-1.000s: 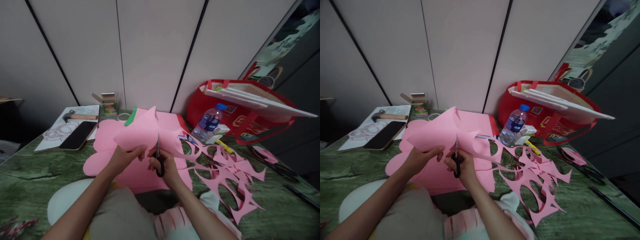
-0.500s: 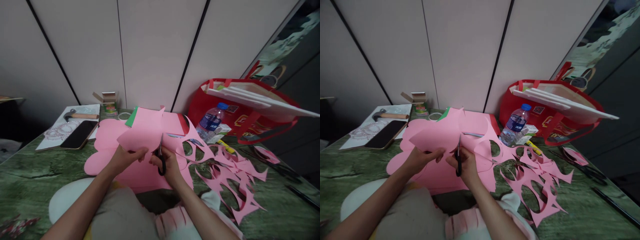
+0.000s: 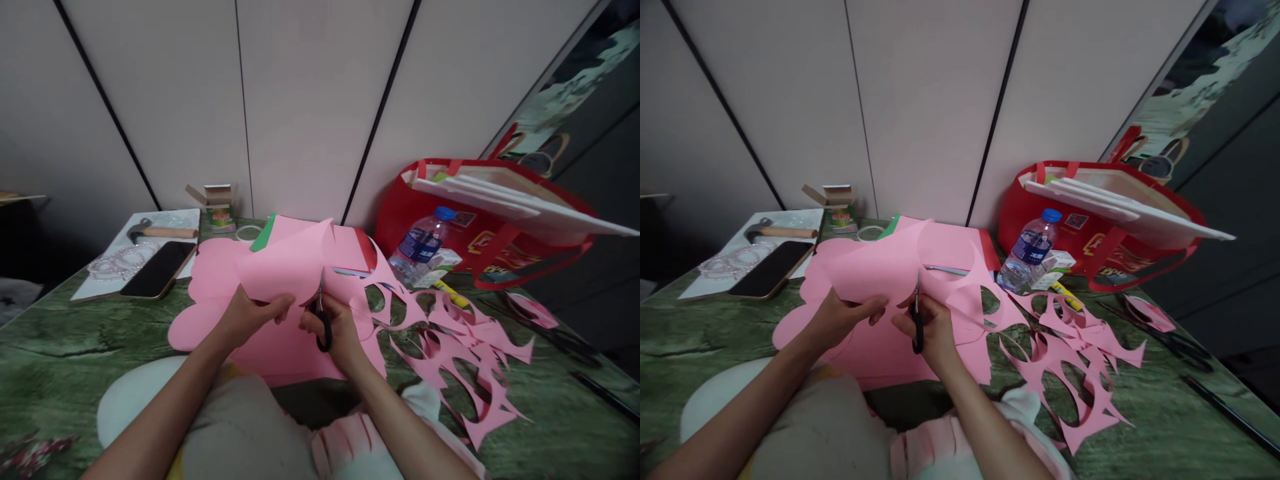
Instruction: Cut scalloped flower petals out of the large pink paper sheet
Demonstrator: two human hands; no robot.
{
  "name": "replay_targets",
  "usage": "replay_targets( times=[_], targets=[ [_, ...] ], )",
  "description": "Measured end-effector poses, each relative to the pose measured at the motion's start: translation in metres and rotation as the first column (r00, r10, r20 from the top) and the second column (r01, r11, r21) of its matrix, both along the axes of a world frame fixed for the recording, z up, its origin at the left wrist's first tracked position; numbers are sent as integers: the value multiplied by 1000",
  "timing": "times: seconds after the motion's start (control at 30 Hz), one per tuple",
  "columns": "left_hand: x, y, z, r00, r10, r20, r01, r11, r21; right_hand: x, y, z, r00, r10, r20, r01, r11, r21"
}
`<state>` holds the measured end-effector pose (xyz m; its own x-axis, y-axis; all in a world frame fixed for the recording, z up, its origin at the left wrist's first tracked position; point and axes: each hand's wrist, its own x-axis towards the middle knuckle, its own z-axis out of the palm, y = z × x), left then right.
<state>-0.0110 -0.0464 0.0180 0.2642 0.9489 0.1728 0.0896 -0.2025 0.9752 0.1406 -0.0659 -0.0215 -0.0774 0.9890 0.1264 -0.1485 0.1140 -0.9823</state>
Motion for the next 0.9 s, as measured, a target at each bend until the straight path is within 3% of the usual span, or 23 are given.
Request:
replay_targets(
  times=[0.9],
  targets=[
    [-4,3,-5,1000,26,-2,-26,999,25,-4,-1,10,998,-34,-50,32,998,-46]
  ],
)
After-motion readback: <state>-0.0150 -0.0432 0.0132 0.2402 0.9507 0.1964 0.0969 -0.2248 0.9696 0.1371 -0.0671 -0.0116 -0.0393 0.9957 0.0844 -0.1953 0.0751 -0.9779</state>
